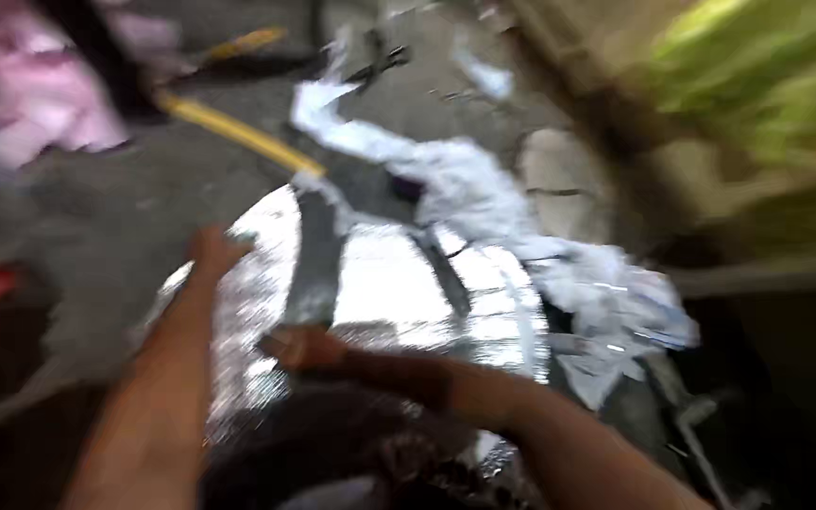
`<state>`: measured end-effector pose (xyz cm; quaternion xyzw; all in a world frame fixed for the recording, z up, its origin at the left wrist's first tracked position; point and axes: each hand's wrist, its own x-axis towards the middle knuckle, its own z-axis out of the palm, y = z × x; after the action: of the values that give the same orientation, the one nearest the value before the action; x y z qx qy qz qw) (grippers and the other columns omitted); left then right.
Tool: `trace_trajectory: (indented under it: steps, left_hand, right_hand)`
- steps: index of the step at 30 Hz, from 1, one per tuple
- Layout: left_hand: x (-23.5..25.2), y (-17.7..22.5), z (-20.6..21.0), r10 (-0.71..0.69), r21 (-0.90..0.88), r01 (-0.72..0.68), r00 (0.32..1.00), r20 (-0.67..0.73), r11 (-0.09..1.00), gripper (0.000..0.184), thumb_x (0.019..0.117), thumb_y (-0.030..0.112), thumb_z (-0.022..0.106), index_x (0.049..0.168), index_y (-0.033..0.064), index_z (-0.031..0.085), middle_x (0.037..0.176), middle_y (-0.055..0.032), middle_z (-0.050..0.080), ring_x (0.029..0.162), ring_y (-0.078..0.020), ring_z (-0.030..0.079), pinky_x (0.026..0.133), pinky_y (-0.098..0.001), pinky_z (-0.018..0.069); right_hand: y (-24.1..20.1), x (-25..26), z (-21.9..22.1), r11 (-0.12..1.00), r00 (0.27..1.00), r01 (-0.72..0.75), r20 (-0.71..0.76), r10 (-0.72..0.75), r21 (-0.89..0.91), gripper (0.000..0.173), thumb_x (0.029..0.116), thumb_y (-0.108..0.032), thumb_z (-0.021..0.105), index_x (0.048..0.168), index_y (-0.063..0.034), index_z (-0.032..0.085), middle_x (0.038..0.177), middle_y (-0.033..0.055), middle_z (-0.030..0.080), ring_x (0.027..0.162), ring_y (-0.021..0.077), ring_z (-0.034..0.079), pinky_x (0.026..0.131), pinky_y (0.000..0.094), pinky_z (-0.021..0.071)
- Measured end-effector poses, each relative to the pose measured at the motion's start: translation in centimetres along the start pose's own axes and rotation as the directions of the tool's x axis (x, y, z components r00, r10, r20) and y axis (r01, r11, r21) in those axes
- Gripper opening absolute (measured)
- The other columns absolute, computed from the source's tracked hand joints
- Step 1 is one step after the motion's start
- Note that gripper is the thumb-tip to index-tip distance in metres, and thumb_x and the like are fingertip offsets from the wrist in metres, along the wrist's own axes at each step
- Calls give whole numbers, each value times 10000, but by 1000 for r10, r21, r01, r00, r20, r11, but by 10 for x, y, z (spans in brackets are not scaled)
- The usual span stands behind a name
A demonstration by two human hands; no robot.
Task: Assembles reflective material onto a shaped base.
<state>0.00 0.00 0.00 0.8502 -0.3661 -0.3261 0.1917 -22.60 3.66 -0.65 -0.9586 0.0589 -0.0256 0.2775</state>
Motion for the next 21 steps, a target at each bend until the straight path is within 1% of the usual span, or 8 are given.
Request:
trace_trajectory:
  steps: [2,4,8,11,15,17,19,21]
  left_hand:
    - [6,-10,-1,-36,-19,36,999,19,999,562,960,225,730,1362,-120,542,1350,-371,558,1315,-522,508,1095,-671,372]
    - [22,-23,2,-43,-38,43,999,21,998,595,908,267,784,1347,-76,578,1356,-320,579,1307,-474,535,1089,-655,404]
    - [43,-33,5,-29,-44,31,998,58,999,620,887,308,803,1358,-30,583,1365,-266,592,1299,-418,557,1074,-622,435]
    - [32,-53,5,50,-163,-65,994,-97,984,656,884,349,805,1376,-9,558,1367,-258,573,1286,-403,556,1068,-589,457]
    - [-87,-117,-10,-210,-250,125,913,-349,960,691,976,451,651,1490,30,460,1447,-228,531,1344,-374,514,1108,-556,427]
    - [-175,-153,11,-425,-325,334,865,-268,885,759,955,446,692,1493,-19,425,1425,-251,538,1330,-375,528,1125,-536,425]
    - [-247,-159,39,-586,-422,501,805,-92,755,750,947,421,731,1465,-30,428,1240,-260,643,1151,-376,647,1001,-562,520]
    - [-282,-142,66,-594,-520,506,804,-3,688,642,963,331,719,1425,-48,483,1196,-255,663,1104,-344,668,988,-517,534]
  right_hand:
    - [9,42,27,992,987,126,104,-124,-18,360,1021,-144,595,1362,-44,657,1455,148,605,1391,334,536,1154,538,405]
    - [18,66,54,981,980,194,57,-193,-8,402,1011,-217,622,1384,-71,650,1486,164,572,1449,387,456,1176,650,330]
    - [36,70,86,971,979,202,26,-201,-125,494,1065,-476,436,1447,-212,605,1547,79,527,1495,337,399,1204,650,253]
    - [35,72,87,964,977,198,110,-180,-180,522,1079,-512,364,1507,-268,537,1608,61,451,1529,333,335,1214,644,223]
    - [40,70,94,948,973,225,107,-206,-226,566,1090,-514,319,1572,-248,447,1646,85,386,1530,363,323,1194,680,219]
    - [40,70,91,952,971,215,149,-185,-216,585,1086,-513,323,1595,-237,407,1668,98,341,1544,381,281,1200,697,182]
    - [39,71,89,956,972,204,159,-173,-209,590,1074,-507,366,1601,-244,396,1679,99,316,1552,374,263,1207,693,166]
    - [41,69,90,948,973,217,132,-190,-232,584,1064,-521,393,1580,-250,436,1654,112,363,1531,375,314,1196,693,205]
